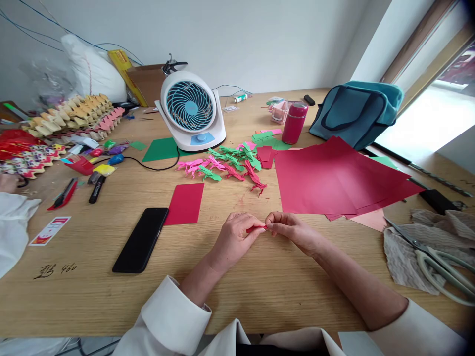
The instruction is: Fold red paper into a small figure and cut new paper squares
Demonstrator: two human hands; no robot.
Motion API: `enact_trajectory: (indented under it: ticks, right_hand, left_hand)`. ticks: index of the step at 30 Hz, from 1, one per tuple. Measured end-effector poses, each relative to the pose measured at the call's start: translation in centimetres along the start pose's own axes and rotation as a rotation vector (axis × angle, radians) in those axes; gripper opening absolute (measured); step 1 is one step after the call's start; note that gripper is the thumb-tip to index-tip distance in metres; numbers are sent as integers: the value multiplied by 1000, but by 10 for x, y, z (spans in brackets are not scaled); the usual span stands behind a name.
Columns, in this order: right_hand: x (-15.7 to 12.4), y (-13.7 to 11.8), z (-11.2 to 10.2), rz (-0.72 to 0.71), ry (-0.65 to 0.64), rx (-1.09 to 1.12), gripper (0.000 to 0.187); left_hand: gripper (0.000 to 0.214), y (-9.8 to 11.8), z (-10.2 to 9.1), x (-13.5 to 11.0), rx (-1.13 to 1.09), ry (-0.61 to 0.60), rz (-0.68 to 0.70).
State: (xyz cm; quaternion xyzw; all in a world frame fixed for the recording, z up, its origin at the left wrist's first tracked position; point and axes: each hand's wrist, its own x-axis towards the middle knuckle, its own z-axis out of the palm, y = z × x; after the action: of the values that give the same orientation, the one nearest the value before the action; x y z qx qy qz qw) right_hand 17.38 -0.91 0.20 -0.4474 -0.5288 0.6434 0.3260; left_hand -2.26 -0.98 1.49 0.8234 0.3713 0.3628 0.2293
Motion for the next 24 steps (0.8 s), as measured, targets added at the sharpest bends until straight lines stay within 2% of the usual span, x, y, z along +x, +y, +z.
enact_trajectory:
  ticks: [8,20,24]
  right_hand:
    - [1,-5,2,39,22,99,36]
    - [1,-7,-4,57,-54,143,37]
    - [2,-9,-6,62,-72,132,37]
  left_hand:
    - [6,2,5,-3,-63,39,-117]
    - [3,1,2,-2,-68,40,9]
    - [3,1,3,-2,-94,32,-16]
